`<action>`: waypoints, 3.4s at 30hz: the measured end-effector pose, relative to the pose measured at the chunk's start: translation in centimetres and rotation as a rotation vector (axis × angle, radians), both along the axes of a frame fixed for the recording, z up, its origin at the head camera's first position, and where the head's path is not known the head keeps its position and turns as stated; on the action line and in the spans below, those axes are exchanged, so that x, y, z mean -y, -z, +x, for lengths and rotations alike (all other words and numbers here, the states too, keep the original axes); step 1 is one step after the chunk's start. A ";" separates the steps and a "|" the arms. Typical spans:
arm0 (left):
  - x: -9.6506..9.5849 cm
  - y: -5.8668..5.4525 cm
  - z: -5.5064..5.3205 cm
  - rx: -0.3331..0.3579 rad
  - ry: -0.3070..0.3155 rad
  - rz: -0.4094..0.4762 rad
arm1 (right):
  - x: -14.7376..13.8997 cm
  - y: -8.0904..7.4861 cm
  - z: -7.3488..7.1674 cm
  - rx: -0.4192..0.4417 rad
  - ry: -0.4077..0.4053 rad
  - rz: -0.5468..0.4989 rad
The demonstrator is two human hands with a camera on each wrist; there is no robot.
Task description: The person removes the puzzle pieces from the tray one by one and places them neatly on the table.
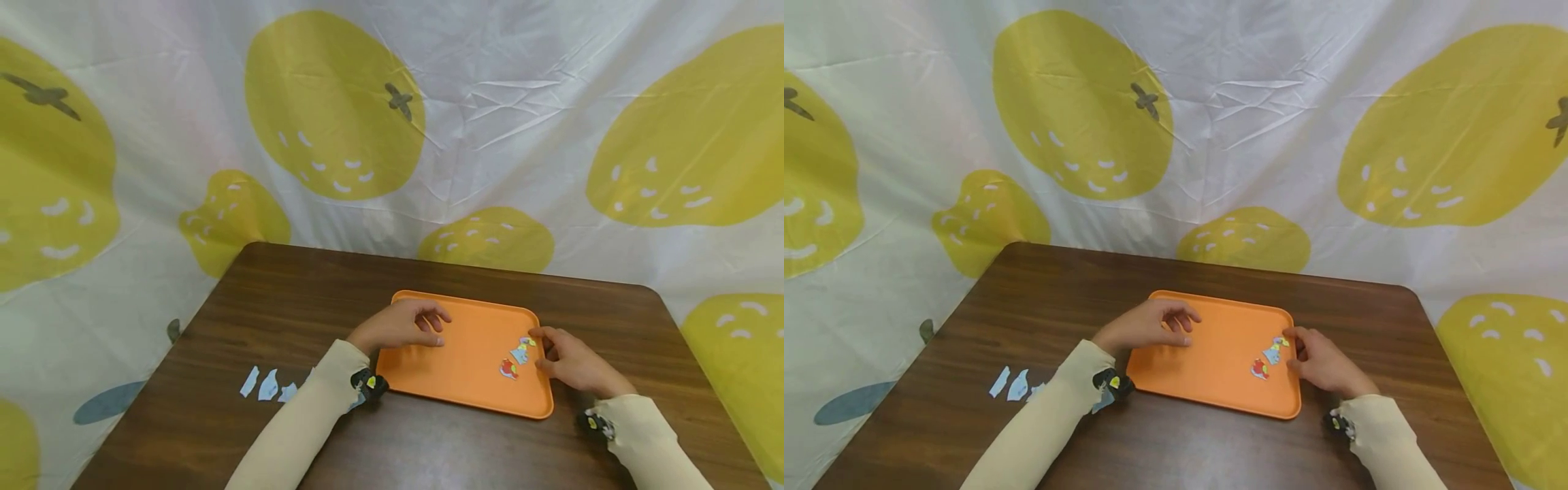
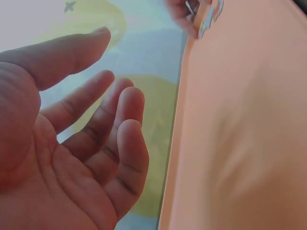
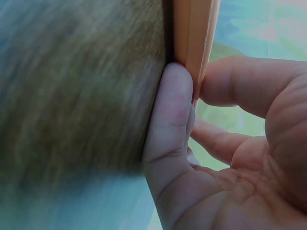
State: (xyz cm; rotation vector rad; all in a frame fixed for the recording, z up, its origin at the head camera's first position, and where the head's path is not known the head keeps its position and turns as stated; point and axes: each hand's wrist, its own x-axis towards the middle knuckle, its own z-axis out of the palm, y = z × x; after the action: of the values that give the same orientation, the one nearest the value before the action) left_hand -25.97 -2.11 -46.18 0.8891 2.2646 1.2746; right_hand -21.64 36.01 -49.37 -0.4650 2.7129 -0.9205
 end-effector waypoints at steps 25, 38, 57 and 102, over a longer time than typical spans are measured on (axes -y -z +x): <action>-12.9 3.4 0.4 0.063 0.102 -0.073 | -0.2 -0.1 -0.3 0.018 -0.006 -0.022; -14.1 4.9 0.5 -0.100 0.070 -0.151 | -0.3 0.0 -0.4 0.008 -0.008 -0.043; -13.5 4.7 1.0 -0.045 0.062 -0.113 | -0.4 0.4 -0.3 0.015 0.006 -0.021; -4.7 0.5 -0.2 0.133 0.027 0.107 | -0.3 0.2 -0.3 0.016 -0.012 -0.036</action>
State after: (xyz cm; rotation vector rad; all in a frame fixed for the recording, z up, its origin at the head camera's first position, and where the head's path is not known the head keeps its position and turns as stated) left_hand -26.22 2.56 -46.68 0.8419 2.0927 1.4107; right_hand -21.92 36.29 -49.58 -0.4787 2.6806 -0.9674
